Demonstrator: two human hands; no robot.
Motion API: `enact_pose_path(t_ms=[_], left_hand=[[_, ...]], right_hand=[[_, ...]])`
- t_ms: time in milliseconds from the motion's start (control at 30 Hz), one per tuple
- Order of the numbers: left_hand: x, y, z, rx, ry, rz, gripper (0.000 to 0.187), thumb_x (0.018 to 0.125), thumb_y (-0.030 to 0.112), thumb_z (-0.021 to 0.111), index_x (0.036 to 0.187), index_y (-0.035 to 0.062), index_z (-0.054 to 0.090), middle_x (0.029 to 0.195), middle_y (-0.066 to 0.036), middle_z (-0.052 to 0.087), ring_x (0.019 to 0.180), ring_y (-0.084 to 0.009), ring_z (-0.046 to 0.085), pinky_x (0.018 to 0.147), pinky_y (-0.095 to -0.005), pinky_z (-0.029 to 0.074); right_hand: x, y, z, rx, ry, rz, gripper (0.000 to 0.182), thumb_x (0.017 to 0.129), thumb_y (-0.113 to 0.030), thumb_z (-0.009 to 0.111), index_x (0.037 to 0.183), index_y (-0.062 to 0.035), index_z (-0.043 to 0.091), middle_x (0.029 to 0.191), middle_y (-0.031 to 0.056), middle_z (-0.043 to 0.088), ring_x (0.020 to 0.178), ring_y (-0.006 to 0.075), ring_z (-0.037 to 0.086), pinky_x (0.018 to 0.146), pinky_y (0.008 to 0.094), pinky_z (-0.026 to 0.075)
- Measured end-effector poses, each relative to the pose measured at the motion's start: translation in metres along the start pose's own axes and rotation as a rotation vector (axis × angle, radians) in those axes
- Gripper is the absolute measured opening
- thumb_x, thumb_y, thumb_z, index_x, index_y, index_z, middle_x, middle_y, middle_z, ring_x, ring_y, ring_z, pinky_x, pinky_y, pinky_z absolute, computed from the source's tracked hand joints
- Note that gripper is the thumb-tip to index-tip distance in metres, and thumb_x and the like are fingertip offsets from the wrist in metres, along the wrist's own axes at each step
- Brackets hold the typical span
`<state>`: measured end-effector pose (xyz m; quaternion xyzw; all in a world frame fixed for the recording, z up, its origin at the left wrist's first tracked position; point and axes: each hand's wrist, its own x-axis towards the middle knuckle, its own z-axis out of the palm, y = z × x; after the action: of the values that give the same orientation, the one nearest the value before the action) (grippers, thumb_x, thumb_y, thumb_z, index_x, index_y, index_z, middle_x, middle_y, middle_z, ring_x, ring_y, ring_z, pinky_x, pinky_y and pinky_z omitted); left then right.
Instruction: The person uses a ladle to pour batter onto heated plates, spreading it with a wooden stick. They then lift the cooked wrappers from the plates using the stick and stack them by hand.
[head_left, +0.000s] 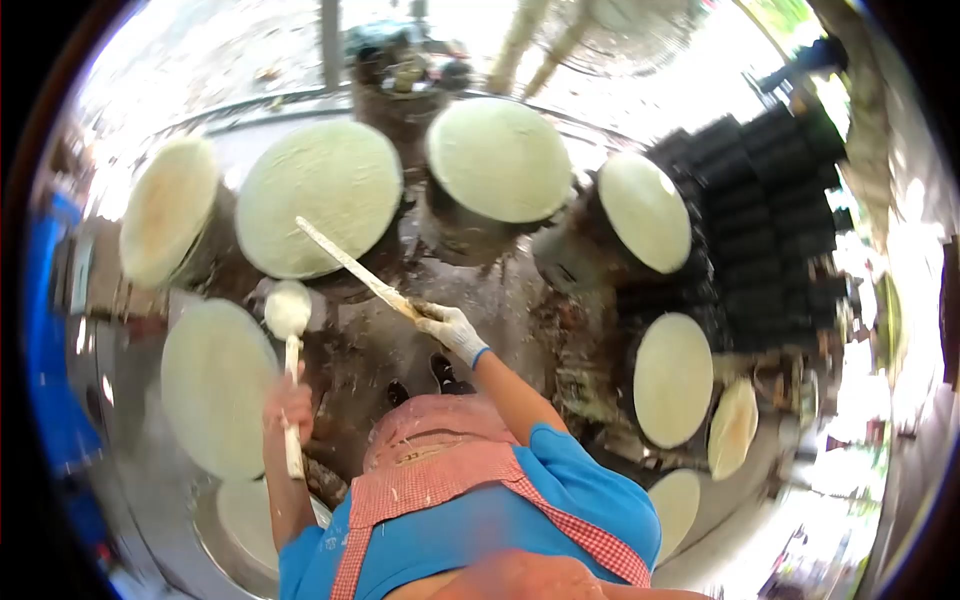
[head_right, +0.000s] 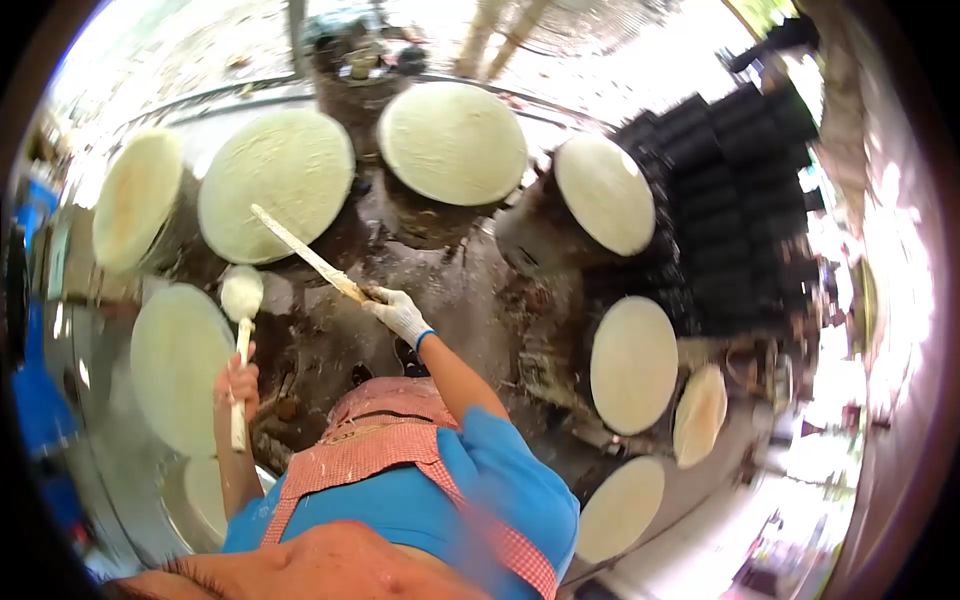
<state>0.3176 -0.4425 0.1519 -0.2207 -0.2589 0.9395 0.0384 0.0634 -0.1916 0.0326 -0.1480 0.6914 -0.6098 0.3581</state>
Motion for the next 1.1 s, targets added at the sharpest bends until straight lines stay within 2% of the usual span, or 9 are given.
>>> enact_pose_path(t_ms=[33,167,300,367,533,833,867,1067,1100], left_hand=[[0.006,0.004,-0.015,0.051,0.034,-0.059,0.042,0.100,0.033,0.029,0.135,0.0128,0.041,0.064,-0.001,0.033,0.048,-0.0120,0.032,0.041,-0.0278,0.032],[0.032,-0.004,-0.077,0.765,-0.095,-0.194,0.033,0.097,0.046,0.031,0.097,0.0228,0.054,0.054,-0.002,0.030,0.040,-0.0121,0.031,0.031,-0.0283,0.031],[0.081,-0.065,-0.077,0.331,0.216,-0.504,0.032,0.097,0.039,0.036,0.089,0.0167,0.057,0.055,-0.002,0.031,0.042,-0.0124,0.033,0.033,-0.0286,0.034],[0.111,-0.101,-0.076,0.098,0.206,-0.631,0.031,0.098,0.034,0.037,0.107,0.0122,0.057,0.057,-0.002,0.031,0.045,-0.0118,0.035,0.039,-0.0275,0.034],[0.141,-0.155,-0.094,0.045,0.291,-0.528,0.031,0.098,0.027,0.038,0.112,0.0056,0.055,0.058,-0.001,0.032,0.046,-0.0111,0.034,0.040,-0.0258,0.032],[0.126,-0.185,-0.101,0.089,0.227,-0.267,0.034,0.098,0.033,0.036,0.113,0.0080,0.055,0.055,-0.001,0.032,0.041,-0.0108,0.035,0.035,-0.0256,0.033],[0.122,-0.187,-0.092,0.090,0.298,-0.245,0.026,0.096,0.028,0.039,0.098,0.0088,0.056,0.053,-0.001,0.032,0.039,-0.0106,0.034,0.034,-0.0245,0.031],[0.102,-0.158,-0.092,0.035,0.318,-0.200,0.023,0.094,0.032,0.046,0.088,0.0107,0.055,0.054,0.001,0.032,0.042,-0.0096,0.034,0.035,-0.0241,0.030],[0.099,-0.154,-0.092,0.029,0.314,-0.198,0.022,0.094,0.031,0.047,0.088,0.0112,0.055,0.054,0.001,0.032,0.041,-0.0095,0.033,0.035,-0.0241,0.030]], right_hand=[[-0.023,-0.012,-0.016,0.137,0.044,0.047,0.045,0.082,-0.015,0.065,0.123,0.0000,0.055,0.116,0.0071,0.061,0.106,0.0128,0.054,0.094,0.0256,0.038],[-0.099,-0.001,-0.094,-0.271,0.431,0.010,0.043,0.082,-0.027,0.065,0.117,-0.0031,0.059,0.106,0.0131,0.066,0.096,0.0165,0.061,0.085,0.0290,0.045],[-0.157,-0.006,-0.162,-0.326,0.857,0.110,0.040,0.082,-0.033,0.063,0.111,-0.0046,0.062,0.093,0.0166,0.067,0.084,0.0228,0.064,0.075,0.0332,0.048],[-0.158,0.016,-0.210,-0.494,0.995,0.129,0.038,0.084,-0.035,0.058,0.110,-0.0075,0.062,0.092,0.0192,0.066,0.085,0.0342,0.063,0.074,0.0405,0.047],[-0.165,-0.011,-0.252,-0.946,0.846,0.310,0.045,0.084,-0.043,0.053,0.117,-0.0124,0.058,0.084,0.0208,0.065,0.081,0.0370,0.063,0.071,0.0462,0.048],[-0.112,-0.029,-0.237,-1.187,0.494,-0.041,0.040,0.079,-0.043,0.060,0.100,-0.0082,0.059,0.075,0.0168,0.065,0.069,0.0334,0.064,0.063,0.0440,0.050],[-0.094,-0.031,-0.235,-1.198,0.480,-0.037,0.040,0.078,-0.041,0.062,0.101,-0.0079,0.060,0.075,0.0171,0.065,0.070,0.0330,0.064,0.063,0.0434,0.050],[0.007,-0.048,-0.228,-1.405,0.417,-0.397,0.019,0.072,-0.024,0.062,0.082,-0.0098,0.055,0.078,0.0133,0.063,0.068,0.0314,0.062,0.063,0.0435,0.048],[0.023,-0.055,-0.231,-1.501,0.356,-0.378,0.022,0.071,-0.022,0.062,0.089,-0.0108,0.058,0.087,0.0142,0.063,0.069,0.0303,0.063,0.063,0.0422,0.048]])
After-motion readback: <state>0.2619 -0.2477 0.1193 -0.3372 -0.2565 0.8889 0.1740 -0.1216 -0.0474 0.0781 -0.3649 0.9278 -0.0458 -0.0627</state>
